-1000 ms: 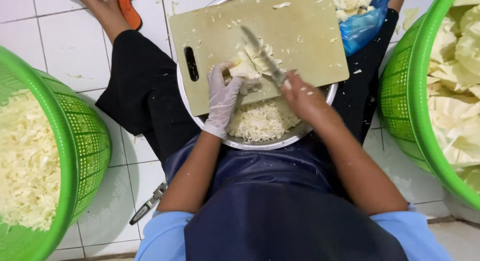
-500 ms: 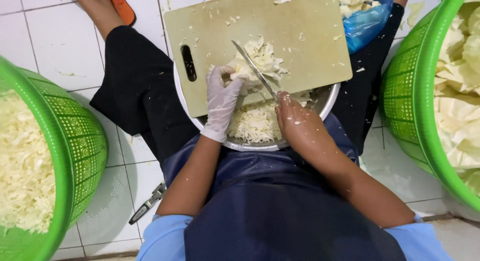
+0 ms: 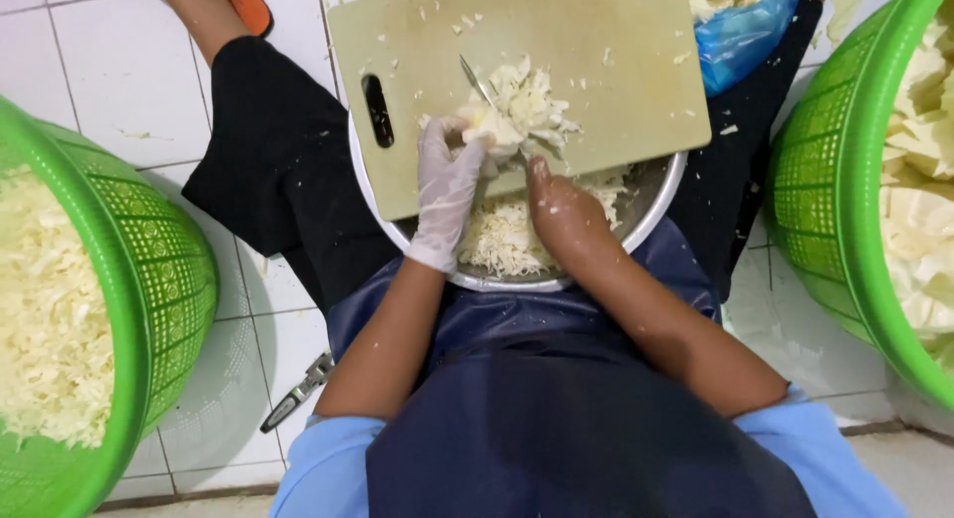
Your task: A person sitting on the floor uses a large knife to shred a head of cabbage on a cutting board placed over a bowl.
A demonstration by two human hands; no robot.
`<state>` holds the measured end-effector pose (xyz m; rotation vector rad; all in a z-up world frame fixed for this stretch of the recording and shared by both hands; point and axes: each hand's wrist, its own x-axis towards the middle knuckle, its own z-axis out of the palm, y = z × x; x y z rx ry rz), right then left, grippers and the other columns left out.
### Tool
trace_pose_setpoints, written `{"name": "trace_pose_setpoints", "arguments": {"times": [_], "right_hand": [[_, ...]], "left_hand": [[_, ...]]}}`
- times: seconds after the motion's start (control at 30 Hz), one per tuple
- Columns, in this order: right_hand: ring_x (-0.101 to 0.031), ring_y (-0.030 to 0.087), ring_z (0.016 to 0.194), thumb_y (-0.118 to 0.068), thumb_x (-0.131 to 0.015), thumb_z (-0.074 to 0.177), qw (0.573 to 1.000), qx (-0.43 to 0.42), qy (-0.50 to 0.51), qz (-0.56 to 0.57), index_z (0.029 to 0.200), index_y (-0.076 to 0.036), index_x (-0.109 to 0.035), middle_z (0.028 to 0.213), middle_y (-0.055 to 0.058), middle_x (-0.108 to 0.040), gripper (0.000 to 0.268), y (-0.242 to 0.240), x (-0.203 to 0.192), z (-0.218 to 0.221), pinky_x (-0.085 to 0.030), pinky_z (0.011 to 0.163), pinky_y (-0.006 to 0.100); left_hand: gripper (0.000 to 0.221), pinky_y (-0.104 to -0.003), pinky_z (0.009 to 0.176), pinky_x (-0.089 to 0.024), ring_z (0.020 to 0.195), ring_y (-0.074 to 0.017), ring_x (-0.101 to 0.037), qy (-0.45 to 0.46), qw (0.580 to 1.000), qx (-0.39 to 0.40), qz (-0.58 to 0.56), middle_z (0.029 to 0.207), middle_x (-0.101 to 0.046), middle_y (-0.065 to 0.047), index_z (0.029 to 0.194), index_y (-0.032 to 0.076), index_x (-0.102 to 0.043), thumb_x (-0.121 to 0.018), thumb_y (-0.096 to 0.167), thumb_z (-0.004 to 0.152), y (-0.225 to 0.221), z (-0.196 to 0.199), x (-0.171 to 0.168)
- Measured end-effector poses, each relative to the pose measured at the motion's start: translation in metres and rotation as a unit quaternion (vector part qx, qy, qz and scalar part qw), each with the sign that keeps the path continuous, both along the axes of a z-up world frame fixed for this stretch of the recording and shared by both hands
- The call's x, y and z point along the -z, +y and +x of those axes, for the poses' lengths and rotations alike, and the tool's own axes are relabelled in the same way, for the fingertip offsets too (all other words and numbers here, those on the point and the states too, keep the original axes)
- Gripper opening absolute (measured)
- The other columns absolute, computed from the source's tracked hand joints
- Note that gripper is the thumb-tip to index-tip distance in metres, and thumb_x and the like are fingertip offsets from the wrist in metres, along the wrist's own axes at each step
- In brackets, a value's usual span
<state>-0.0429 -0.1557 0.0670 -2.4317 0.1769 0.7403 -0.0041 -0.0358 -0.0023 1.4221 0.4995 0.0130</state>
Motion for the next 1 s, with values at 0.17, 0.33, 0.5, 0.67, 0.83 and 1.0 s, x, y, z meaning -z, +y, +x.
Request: {"name": "trace_pose_setpoints", "arguments": {"times": [0.17, 0.33, 0.5, 0.67, 0.83, 1.0], "right_hand": [[-0.062, 0.048, 0.095, -0.032, -0.038, 0.099, 0.993, -0.088, -0.08, 0.003, 0.136, -0.001, -0.038, 0.098, 0.029, -0.063, 0.048, -0.037, 0.01, -0.001, -0.049, 0.078, 0.059], [-0.067, 0.045, 0.082, -0.027, -0.042, 0.101, 0.972, -0.125, -0.175, -0.099, 0.131, 0.002, -0.044, 0.084, 0.028, -0.065, 0.042, -0.038, 0.004, -0.02, -0.053, 0.069, 0.055], [-0.067, 0.044, 0.084, -0.027, -0.038, 0.099, 0.975, -0.153, -0.134, -0.086, 0.133, 0.001, -0.041, 0.088, 0.026, -0.066, 0.044, -0.038, 0.013, -0.01, -0.054, 0.068, 0.056], [-0.067, 0.044, 0.086, -0.029, -0.035, 0.1, 0.981, -0.153, -0.066, -0.102, 0.137, -0.002, -0.036, 0.089, 0.024, -0.067, 0.046, -0.028, 0.032, 0.006, -0.053, 0.071, 0.059], [-0.066, 0.047, 0.085, -0.022, -0.038, 0.1, 0.983, -0.148, -0.087, -0.069, 0.135, 0.0, -0.037, 0.088, 0.027, -0.066, 0.042, -0.021, 0.042, 0.002, -0.052, 0.07, 0.061], [-0.067, 0.046, 0.079, -0.018, -0.038, 0.099, 0.972, -0.196, -0.119, -0.058, 0.134, 0.004, -0.04, 0.084, 0.029, -0.066, 0.041, -0.012, 0.031, -0.004, -0.054, 0.067, 0.057]], "left_hand": [[0.047, -0.03, 0.044, -0.058, 0.059, -0.0165, -0.064, 0.026, 0.999, -0.028, -0.026, 0.097, -0.057, -0.012, 0.114, 0.006, -0.053, -0.072, 0.013, 0.071, -0.005, 0.001, -0.012], [0.051, -0.029, 0.046, -0.059, 0.064, -0.0138, -0.061, 0.067, 0.996, -0.03, -0.042, 0.093, -0.06, -0.008, 0.113, 0.009, -0.052, -0.075, 0.017, 0.068, -0.012, 0.009, -0.005], [0.049, -0.031, 0.044, -0.061, 0.057, -0.0173, -0.064, 0.094, 0.995, -0.019, -0.029, 0.095, -0.059, -0.011, 0.113, 0.007, -0.051, -0.074, 0.015, 0.071, -0.002, 0.011, 0.001], [0.049, -0.032, 0.045, -0.062, 0.056, -0.018, -0.064, 0.093, 0.995, 0.004, -0.022, 0.095, -0.056, -0.012, 0.114, 0.005, -0.05, -0.074, 0.015, 0.072, 0.004, 0.018, 0.041], [0.048, -0.031, 0.043, -0.061, 0.05, -0.0187, -0.064, 0.074, 0.997, 0.002, -0.034, 0.091, -0.051, -0.011, 0.115, 0.001, -0.047, -0.07, 0.012, 0.074, -0.001, 0.007, 0.013], [0.05, -0.032, 0.045, -0.06, 0.058, -0.0146, -0.059, 0.099, 0.993, -0.022, -0.054, 0.09, -0.052, -0.009, 0.114, 0.005, -0.05, -0.074, 0.013, 0.071, 0.011, 0.005, -0.011]]}}
